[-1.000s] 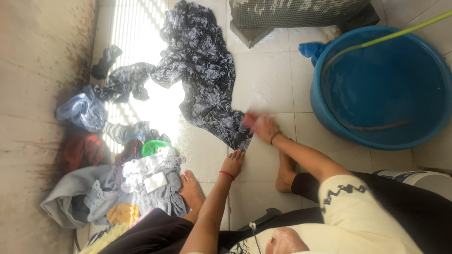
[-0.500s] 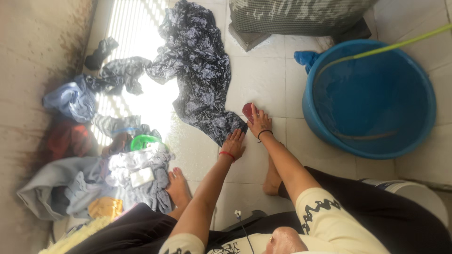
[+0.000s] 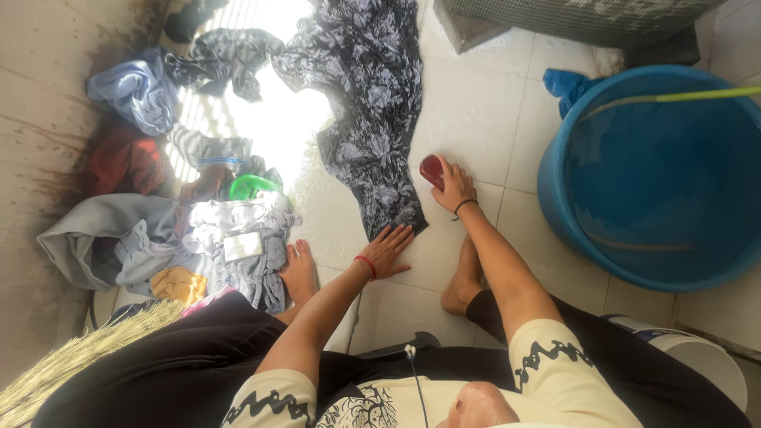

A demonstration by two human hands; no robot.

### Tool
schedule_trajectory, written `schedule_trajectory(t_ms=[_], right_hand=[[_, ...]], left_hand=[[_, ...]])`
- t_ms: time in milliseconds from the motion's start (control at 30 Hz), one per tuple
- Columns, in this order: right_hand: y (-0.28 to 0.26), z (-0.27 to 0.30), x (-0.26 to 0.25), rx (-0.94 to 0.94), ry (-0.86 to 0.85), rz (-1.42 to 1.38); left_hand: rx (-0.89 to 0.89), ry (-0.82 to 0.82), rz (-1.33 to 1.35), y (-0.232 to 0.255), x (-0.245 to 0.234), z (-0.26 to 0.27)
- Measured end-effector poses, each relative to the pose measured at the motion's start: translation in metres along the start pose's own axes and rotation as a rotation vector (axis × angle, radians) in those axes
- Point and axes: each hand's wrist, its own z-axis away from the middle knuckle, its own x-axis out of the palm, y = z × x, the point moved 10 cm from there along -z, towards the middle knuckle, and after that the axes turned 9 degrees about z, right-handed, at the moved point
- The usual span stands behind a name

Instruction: The person scrubs a dark floral-patterned garment on the tiled floor using a red bar of soap. They then rinse the garment by dipping it into a blue basin filled with water and wringing it out.

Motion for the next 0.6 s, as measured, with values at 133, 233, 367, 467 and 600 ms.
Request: schedule_trajectory(t_ms=[133, 233, 367, 467, 600], right_hand=[[-0.073, 0.005, 0.0, -0.341, -0.018, 0.016], [-0.138, 0.046, 0.036, -0.771, -0.039, 0.202], [-0.143, 0.09, 0.046, -0.873, 0.052, 0.249], [-0.151, 0.041, 0.047, -0.841, 0.131, 0.278], [-0.149, -0.115, 0.053, -0.567, -0.079, 0.393]], left_hand=[[-0.016, 0.039, 0.043, 0.012, -0.019, -0.012], [-0.122, -0.293, 0.182, 0.016, -0.016, -0.009], [-0.1, -0.478, 0.281, 0.029, -0.025, 0.014], [0.05, -0.316, 0.208, 0.035, -0.031, 0.006], [0.101, -0.274, 0.169, 0.031, -0.019, 0.003]])
